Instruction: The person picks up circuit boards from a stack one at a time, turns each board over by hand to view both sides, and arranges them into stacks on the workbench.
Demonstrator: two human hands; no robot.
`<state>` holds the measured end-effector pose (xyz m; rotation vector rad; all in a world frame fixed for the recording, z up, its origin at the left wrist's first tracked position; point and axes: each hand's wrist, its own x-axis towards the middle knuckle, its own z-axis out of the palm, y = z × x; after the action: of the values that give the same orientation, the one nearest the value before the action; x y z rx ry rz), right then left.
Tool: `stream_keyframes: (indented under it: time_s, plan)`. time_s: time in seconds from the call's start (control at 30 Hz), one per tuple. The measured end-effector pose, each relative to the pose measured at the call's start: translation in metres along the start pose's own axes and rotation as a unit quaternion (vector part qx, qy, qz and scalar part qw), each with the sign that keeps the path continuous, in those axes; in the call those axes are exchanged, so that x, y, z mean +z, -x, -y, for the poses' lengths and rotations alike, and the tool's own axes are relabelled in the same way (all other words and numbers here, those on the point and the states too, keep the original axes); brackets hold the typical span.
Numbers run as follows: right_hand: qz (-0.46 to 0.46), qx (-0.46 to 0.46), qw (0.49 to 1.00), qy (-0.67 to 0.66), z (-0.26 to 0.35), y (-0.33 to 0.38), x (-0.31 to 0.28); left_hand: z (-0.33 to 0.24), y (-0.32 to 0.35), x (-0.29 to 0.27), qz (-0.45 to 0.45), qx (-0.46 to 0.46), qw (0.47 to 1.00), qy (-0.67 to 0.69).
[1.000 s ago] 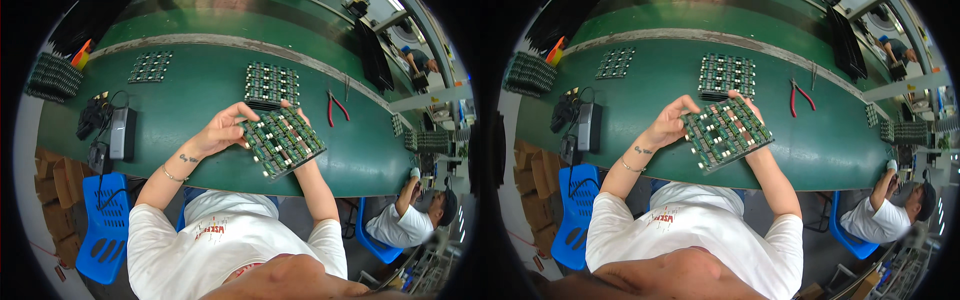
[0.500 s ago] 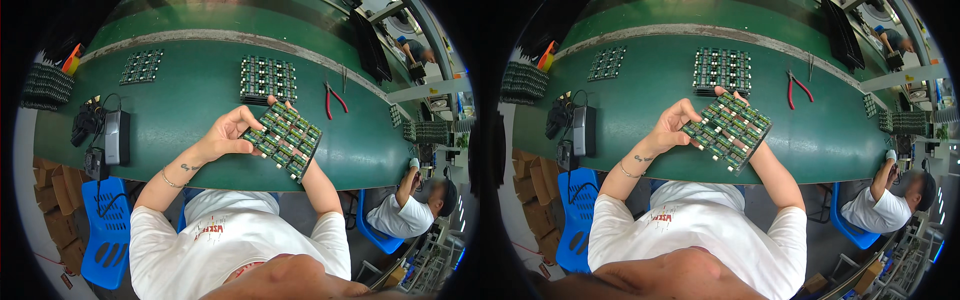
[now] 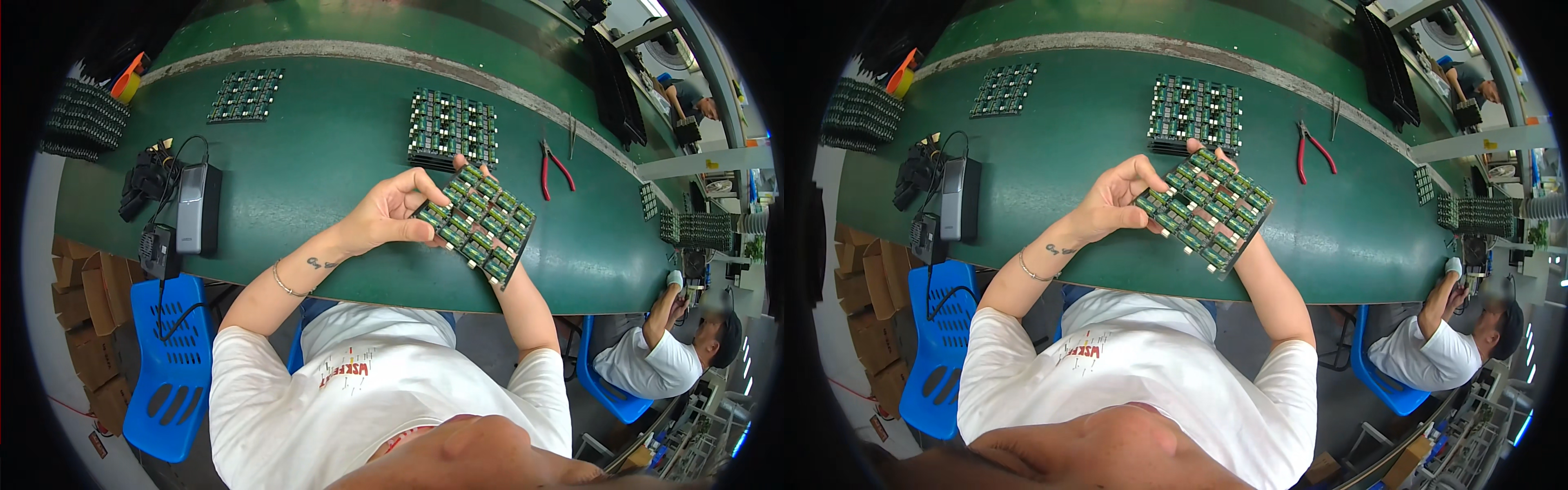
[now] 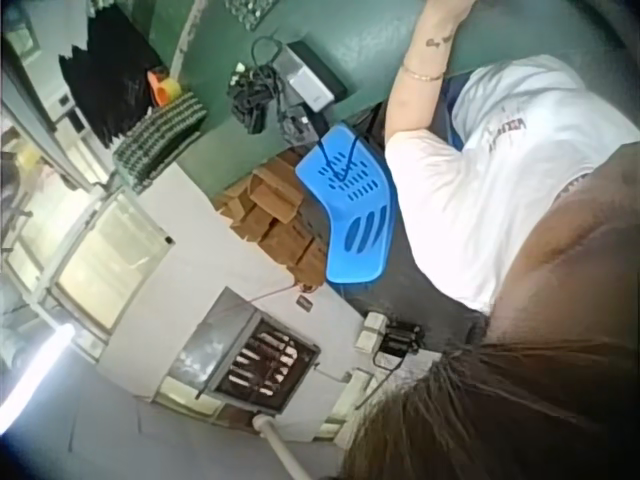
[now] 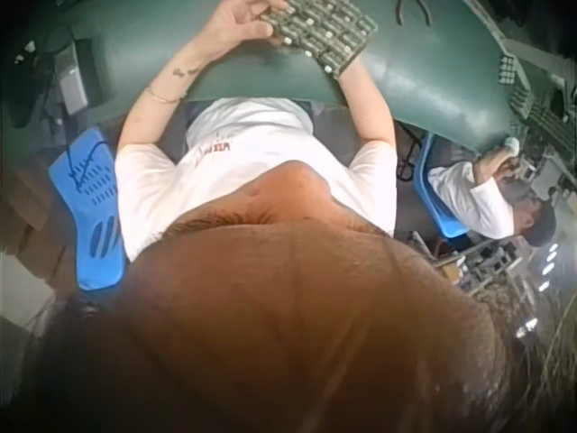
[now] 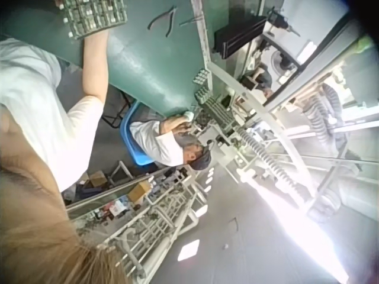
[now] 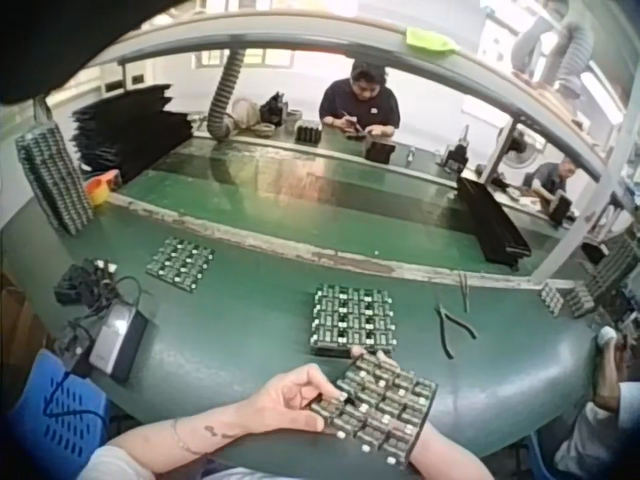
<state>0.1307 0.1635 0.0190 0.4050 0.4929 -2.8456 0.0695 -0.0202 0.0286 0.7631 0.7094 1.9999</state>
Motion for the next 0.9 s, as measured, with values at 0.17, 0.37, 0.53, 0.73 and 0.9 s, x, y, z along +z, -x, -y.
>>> stream_keyframes:
  time_s: [0.17, 0.37, 0.53, 0.73, 0.9]
  plan:
    - [-0.013, -0.256, 0.943, 0.212, 0.036, 0.013, 0.005, -0.012, -0.006, -0.001, -0.210, 0.031, 0.965, -0.152]
    - [-0.064, -0.549, 0.549, 0.627, 0.002, 0.034, 0.027, -0.014, -0.010, 0.014, -0.124, 0.197, 0.763, -0.603]
    - [0.084, -0.491, 0.539, 0.679, -0.012, 0.030, 0.038, -0.003, -0.011, 0.019, -0.084, 0.142, 0.842, -0.514]
    - [0.188, -0.530, 0.474, 0.677, -0.002, 0.028, 0.036, 0.004, -0.002, 0.000, -0.151, 0.020, 0.982, -0.112]
    - [-0.005, -0.544, 0.638, 0.545, 0.003, 0.029, 0.028, -0.002, 0.001, -0.005, -0.178, -0.004, 0.984, -0.016]
